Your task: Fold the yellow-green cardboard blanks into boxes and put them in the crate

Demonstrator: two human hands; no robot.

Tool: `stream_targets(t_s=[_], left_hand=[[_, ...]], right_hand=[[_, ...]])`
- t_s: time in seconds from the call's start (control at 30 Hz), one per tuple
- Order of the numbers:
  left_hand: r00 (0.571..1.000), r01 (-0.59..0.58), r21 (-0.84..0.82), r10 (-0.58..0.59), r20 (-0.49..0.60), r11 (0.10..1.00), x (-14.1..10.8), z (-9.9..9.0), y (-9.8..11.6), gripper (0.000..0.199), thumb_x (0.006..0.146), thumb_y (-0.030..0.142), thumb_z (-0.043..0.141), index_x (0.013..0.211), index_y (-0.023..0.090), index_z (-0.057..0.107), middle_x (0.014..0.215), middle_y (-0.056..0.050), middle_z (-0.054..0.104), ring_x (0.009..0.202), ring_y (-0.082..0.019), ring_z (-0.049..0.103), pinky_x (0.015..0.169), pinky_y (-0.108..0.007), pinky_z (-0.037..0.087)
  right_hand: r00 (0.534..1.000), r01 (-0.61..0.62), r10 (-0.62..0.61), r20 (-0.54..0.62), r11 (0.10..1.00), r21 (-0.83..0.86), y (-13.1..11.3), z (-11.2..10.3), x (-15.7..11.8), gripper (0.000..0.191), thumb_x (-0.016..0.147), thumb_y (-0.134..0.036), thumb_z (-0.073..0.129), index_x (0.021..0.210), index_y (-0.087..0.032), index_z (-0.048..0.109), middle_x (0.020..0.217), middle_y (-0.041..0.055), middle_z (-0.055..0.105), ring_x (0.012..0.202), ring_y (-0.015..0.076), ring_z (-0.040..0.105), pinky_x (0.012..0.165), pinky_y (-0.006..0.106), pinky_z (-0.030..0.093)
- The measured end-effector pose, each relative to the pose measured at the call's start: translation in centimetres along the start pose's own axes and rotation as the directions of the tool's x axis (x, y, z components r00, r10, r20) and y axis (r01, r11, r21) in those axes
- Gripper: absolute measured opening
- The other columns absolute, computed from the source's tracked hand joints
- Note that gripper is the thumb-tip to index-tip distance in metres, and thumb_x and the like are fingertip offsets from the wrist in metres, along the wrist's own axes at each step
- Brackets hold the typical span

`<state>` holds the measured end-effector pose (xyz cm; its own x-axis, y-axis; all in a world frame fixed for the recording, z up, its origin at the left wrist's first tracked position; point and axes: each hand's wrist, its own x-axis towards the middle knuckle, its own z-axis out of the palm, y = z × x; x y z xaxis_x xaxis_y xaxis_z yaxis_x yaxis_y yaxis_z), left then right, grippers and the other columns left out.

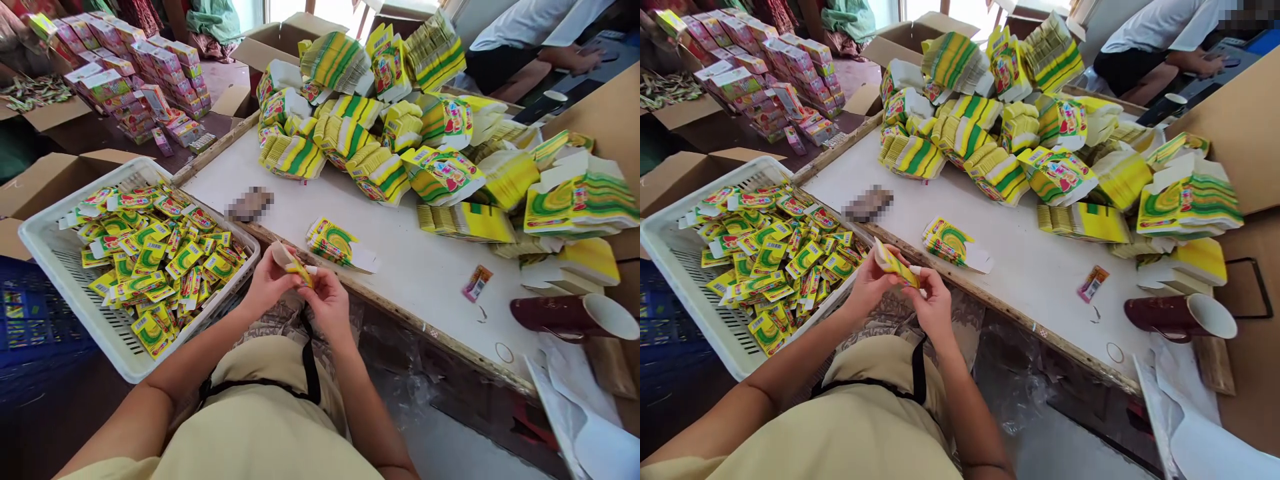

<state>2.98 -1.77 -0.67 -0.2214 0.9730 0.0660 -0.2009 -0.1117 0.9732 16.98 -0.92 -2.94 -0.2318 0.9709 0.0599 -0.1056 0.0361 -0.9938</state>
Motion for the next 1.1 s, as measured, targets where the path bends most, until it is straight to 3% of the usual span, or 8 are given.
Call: stream_targets(t_s=[0.1, 0.23, 0.37, 0.47, 0.53, 0.67, 0.8, 1.1], left_hand=[[0.997, 0.043, 0.136, -0.051, 0.056, 0.99, 0.5, -1.4, 0.8, 0.038, 0.074, 0.052, 0.074, 0.09, 0.018, 0.07, 0.087, -0.004, 0.072, 0.085, -0.022, 0.066, 0.084, -0.036, 0.053], [0.973, -0.047, 0.246, -0.011, 0.233, 0.968, 1.3, -3.6, 2.9, 0.055, 0.091, 0.062, 0.048, 0.119, 0.018, 0.067, 0.119, -0.012, 0.07, 0.115, -0.027, 0.062, 0.104, -0.041, 0.044], [0.924, -0.211, 0.556, -0.023, 0.383, 0.804, 1.4, -4.4, 3.9, 0.088, 0.068, 0.069, 0.071, 0.138, 0.019, 0.052, 0.14, -0.017, 0.055, 0.131, -0.034, 0.05, 0.111, -0.047, 0.036], [0.84, -0.195, 0.718, -0.264, 0.474, 0.668, 1.0, -3.8, 3.2, 0.085, 0.059, 0.052, 0.083, 0.131, 0.02, 0.053, 0.126, -0.014, 0.064, 0.111, -0.033, 0.063, 0.092, -0.044, 0.05], [0.829, -0.154, 0.757, -0.334, 0.449, 0.635, 0.6, -3.3, 2.6, 0.065, 0.068, 0.044, 0.077, 0.123, 0.019, 0.055, 0.109, -0.009, 0.069, 0.094, -0.028, 0.068, 0.077, -0.037, 0.053], [0.902, -0.222, 0.791, -0.189, 0.389, 0.57, -0.1, -2.4, 1.9, 0.064, 0.07, 0.032, 0.073, 0.127, 0.02, 0.049, 0.111, -0.009, 0.066, 0.096, -0.027, 0.067, 0.08, -0.035, 0.052], [0.883, -0.378, 0.737, -0.021, 0.469, 0.56, -1.1, -1.8, 0.8, 0.081, 0.073, 0.026, 0.07, 0.143, 0.025, 0.029, 0.128, -0.01, 0.056, 0.102, -0.024, 0.064, 0.084, -0.035, 0.052], [0.843, -0.518, 0.708, 0.143, 0.519, 0.48, -1.7, -1.2, -0.8, 0.068, 0.076, 0.027, 0.067, 0.135, 0.025, 0.034, 0.117, -0.008, 0.056, 0.095, -0.022, 0.064, 0.076, -0.031, 0.052]], right_hand=[[0.996, 0.072, -0.08, -0.042, 0.983, -0.17, 0.0, -1.8, 0.3, 0.013, 0.083, -0.035, 0.068, 0.088, -0.023, 0.069, 0.079, -0.0011, 0.069, 0.07, 0.0164, 0.061, 0.067, 0.03, 0.05], [0.956, 0.235, -0.29, -0.031, 0.83, -0.506, -0.7, -3.5, 0.5, 0.012, 0.087, -0.031, 0.063, 0.089, -0.028, 0.074, 0.086, 0.0014, 0.074, 0.081, 0.021, 0.064, 0.077, 0.038, 0.051], [0.907, 0.407, -0.365, 0.213, 0.618, -0.673, -1.2, -3.2, 0.2, 0.025, 0.092, -0.022, 0.056, 0.095, -0.037, 0.075, 0.091, -0.0006, 0.075, 0.092, 0.022, 0.064, 0.1, 0.049, 0.043], [0.842, 0.539, -0.413, 0.348, 0.606, -0.585, -1.0, -1.9, -0.5, 0.031, 0.09, -0.017, 0.057, 0.1, -0.043, 0.072, 0.104, -0.0042, 0.074, 0.113, 0.0216, 0.061, 0.116, 0.053, 0.028], [0.865, 0.493, -0.454, 0.215, 0.682, -0.54, -0.7, -1.1, -0.9, 0.032, 0.087, -0.021, 0.064, 0.112, -0.04, 0.067, 0.128, -0.0012, 0.065, 0.131, 0.0245, 0.05, 0.118, 0.055, 0.026], [0.965, 0.138, -0.172, -0.196, 0.974, -0.178, 0.0, -0.1, -0.9, 0.065, 0.086, -0.037, 0.065, 0.144, -0.028, 0.037, 0.151, 0.0124, 0.043, 0.139, 0.0269, 0.043, 0.114, 0.053, 0.036], [0.966, -0.153, 0.201, -0.162, 0.952, 0.267, 0.2, 0.5, -0.3, 0.073, 0.083, -0.041, 0.067, 0.144, -0.027, 0.03, 0.144, 0.013, 0.051, 0.125, 0.0233, 0.057, 0.105, 0.047, 0.048], [0.969, -0.098, 0.186, -0.161, 0.892, 0.441, 0.1, 1.6, -0.6, 0.067, 0.077, -0.067, 0.065, 0.129, -0.026, 0.054, 0.131, 0.011, 0.064, 0.117, 0.0257, 0.063, 0.102, 0.051, 0.05]])
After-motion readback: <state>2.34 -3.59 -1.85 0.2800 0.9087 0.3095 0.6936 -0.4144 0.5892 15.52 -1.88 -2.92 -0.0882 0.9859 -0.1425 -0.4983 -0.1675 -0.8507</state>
